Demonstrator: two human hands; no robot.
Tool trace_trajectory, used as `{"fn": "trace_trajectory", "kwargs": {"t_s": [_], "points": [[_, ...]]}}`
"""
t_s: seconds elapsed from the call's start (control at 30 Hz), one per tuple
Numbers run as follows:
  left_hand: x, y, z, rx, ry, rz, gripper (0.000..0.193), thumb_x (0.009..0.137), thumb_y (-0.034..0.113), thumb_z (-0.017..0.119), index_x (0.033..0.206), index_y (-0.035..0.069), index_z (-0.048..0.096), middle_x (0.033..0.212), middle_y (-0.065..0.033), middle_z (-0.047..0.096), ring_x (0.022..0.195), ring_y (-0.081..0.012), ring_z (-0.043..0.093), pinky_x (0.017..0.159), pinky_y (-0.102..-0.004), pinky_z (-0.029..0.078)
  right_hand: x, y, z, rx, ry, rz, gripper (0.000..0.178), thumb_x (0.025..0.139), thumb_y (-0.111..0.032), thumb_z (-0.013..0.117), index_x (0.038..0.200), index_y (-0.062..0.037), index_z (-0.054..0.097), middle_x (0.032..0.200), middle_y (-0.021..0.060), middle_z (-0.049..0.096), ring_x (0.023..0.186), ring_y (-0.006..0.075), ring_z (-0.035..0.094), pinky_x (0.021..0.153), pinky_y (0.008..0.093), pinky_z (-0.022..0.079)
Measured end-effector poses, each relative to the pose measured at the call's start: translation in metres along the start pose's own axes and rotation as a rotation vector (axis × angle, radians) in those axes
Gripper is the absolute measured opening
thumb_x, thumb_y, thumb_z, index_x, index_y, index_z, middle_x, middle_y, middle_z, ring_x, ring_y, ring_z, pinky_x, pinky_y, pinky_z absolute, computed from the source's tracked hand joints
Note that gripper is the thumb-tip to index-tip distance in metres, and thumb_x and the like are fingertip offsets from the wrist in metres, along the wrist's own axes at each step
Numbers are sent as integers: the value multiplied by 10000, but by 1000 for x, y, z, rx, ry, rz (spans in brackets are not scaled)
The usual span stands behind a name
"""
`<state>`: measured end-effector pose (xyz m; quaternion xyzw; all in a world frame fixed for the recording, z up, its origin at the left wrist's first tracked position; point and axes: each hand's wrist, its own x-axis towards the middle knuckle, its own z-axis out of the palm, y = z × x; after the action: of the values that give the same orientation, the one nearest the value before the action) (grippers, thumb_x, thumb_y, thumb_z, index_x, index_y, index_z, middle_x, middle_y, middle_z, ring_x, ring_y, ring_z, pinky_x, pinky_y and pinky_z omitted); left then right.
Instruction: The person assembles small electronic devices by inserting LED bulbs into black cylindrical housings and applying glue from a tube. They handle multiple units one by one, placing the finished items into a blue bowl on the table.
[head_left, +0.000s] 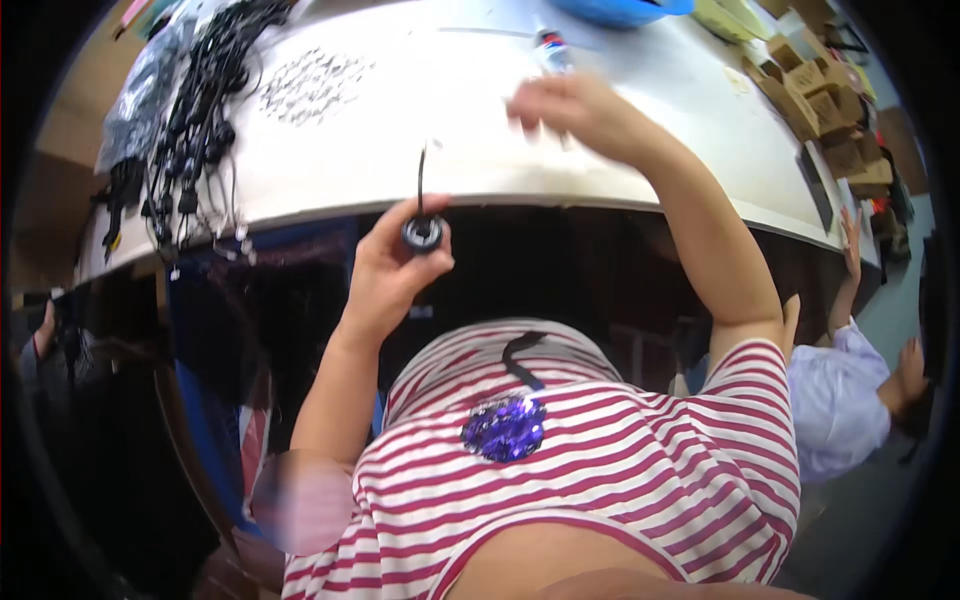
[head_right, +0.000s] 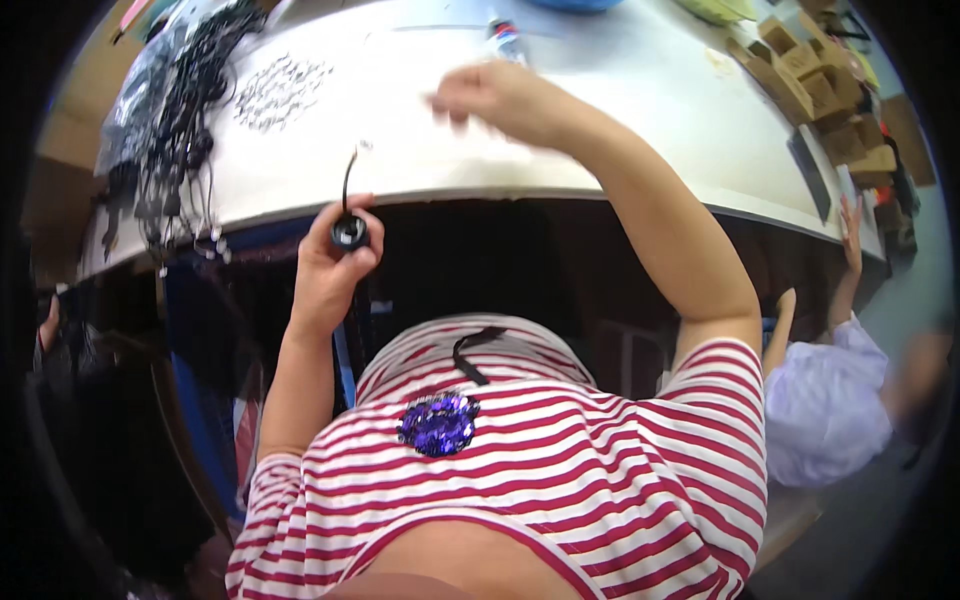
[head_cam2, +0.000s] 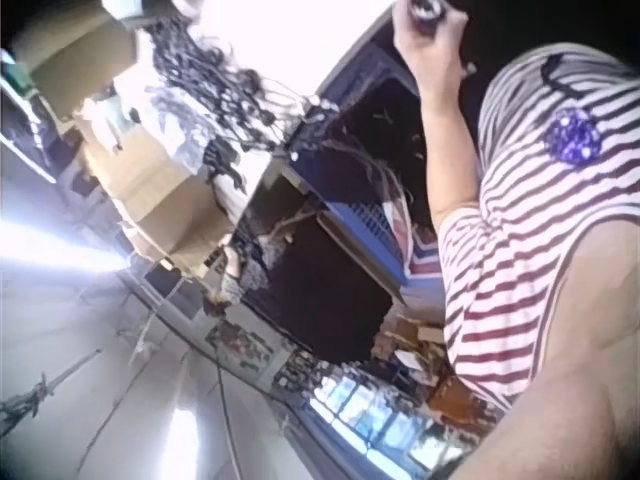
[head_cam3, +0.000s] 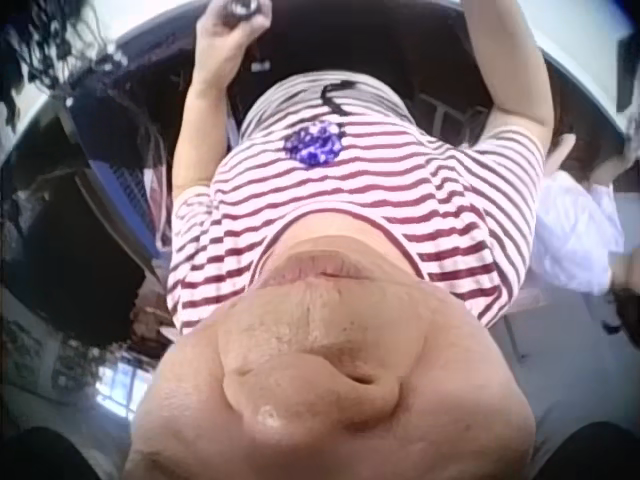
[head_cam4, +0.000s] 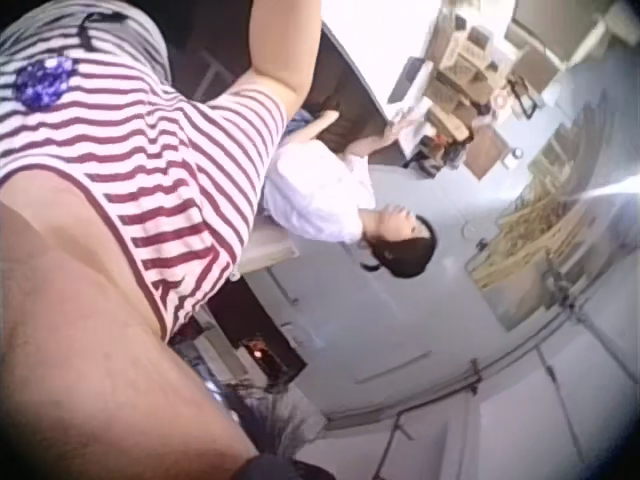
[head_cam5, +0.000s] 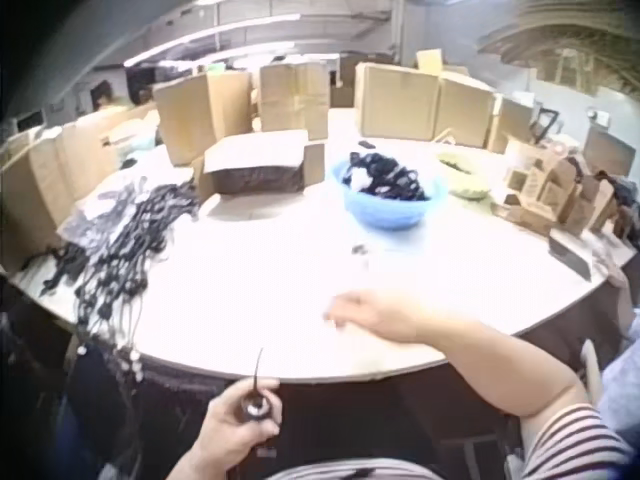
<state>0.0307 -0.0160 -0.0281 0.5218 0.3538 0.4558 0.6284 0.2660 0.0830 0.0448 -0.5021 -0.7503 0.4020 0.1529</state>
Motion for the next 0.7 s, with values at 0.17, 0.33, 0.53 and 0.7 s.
{"fn": "trace_trajectory", "kwargs": {"t_s": [0.17, 0.33, 0.53, 0.7], "points": [[2, 1, 9, -236, -25, 149, 513, 750, -26, 642, 1227, 42, 465, 790, -4, 520, 703, -48, 468, 606, -164, 367, -60, 30, 118, -39, -295, -111, 431, 776, -171, 608, 1166, -24, 494, 1035, 122, 570, 802, 172, 573, 739, 308, 466], [2, -2, 16, -280, -4, 212, 527, 782, 100, 664, 1255, 58, 437, 775, 8, 527, 700, -39, 460, 605, -162, 359, -46, 82, 209, 672, -496, 139, 551, 758, -228, 639, 1230, -47, 419, 1118, 153, 533, 847, 188, 564, 769, 295, 445], [1, 11, 14, -168, -15, 286, 612, 805, 253, 648, 1308, 59, 359, 785, -26, 505, 646, -78, 411, 573, -203, 345, -43, 89, 213, 330, -456, 277, 230, 848, -241, 557, 942, -33, 586, 834, 84, 610, 745, 158, 564, 720, 288, 441], [-4, 14, 16, -129, -28, 264, 609, 808, 233, 646, 1305, 29, 358, 788, -27, 507, 656, -81, 422, 582, -202, 352, -55, 66, 205, 326, -382, 21, 227, 876, -200, 503, 978, -13, 584, 870, 102, 625, 794, 195, 575, 746, 301, 437]]}}
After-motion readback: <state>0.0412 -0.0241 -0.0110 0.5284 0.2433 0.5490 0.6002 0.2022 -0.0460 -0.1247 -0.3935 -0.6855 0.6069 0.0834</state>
